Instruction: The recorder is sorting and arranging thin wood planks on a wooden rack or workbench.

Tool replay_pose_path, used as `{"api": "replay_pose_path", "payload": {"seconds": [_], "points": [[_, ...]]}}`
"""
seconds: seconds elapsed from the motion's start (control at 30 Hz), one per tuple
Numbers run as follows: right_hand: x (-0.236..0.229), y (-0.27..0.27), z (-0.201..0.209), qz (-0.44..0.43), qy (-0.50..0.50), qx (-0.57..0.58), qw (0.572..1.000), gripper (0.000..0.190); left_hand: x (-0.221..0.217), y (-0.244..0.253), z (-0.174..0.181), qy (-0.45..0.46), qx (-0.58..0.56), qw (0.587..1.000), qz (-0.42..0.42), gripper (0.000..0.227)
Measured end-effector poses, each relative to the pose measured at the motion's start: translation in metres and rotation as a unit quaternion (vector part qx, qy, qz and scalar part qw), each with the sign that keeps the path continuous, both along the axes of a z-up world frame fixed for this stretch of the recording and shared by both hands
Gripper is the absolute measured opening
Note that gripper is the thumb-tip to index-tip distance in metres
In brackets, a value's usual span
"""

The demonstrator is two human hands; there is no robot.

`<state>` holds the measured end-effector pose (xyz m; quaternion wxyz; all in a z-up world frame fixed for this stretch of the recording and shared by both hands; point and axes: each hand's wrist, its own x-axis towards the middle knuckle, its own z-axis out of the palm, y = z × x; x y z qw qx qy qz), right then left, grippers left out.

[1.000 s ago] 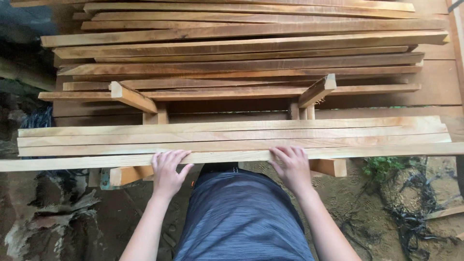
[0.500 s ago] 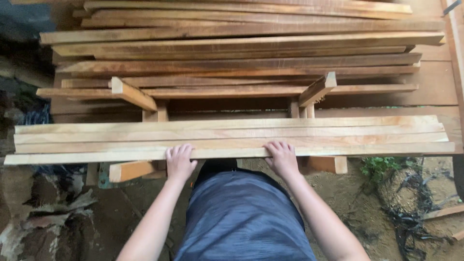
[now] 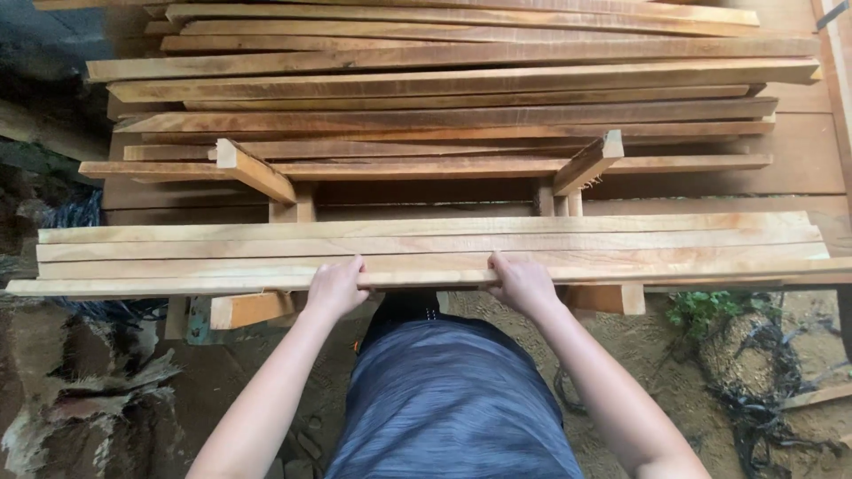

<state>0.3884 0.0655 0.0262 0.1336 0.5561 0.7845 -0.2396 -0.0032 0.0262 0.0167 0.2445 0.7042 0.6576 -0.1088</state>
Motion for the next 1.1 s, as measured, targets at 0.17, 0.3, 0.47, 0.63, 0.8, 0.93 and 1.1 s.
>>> {"api": "replay_pose_path", "payload": {"seconds": [0.17, 0.3, 0.47, 0.63, 0.8, 0.93, 1.1], "points": [[-0.008, -0.024, 0.039, -0.016, 0.113, 0.134, 0.984, 0.041, 0.016, -0.013, 0.047, -0.084, 0.047, 0.995, 0.008, 0.046], [-0.005, -0.031, -0.009, 0.000, 0.129, 0.265, 0.955, 0.042, 0.005, -0.026, -0.038, -0.049, 0.122, 0.991, 0.015, 0.048], [0.004, -0.031, -0.047, 0.014, 0.120, 0.251, 0.960, 0.051, 0.014, -0.033, -0.029, -0.026, 0.147, 0.989, 0.019, 0.055], [0.001, -0.029, -0.037, 0.021, 0.112, 0.236, 0.965, 0.049, 0.003, -0.033, -0.023, -0.045, 0.122, 0.991, -0.007, 0.056], [0.001, -0.029, -0.042, 0.017, 0.141, 0.257, 0.956, 0.044, -0.005, -0.035, -0.054, -0.055, 0.160, 0.985, -0.015, 0.050], [0.002, -0.030, -0.036, 0.025, 0.142, 0.268, 0.953, 0.044, -0.003, -0.037, -0.056, -0.067, 0.188, 0.980, -0.026, 0.052], [-0.002, -0.030, -0.028, 0.018, 0.165, 0.260, 0.951, 0.043, 0.001, -0.036, -0.039, -0.101, 0.214, 0.972, -0.001, 0.050]]}}
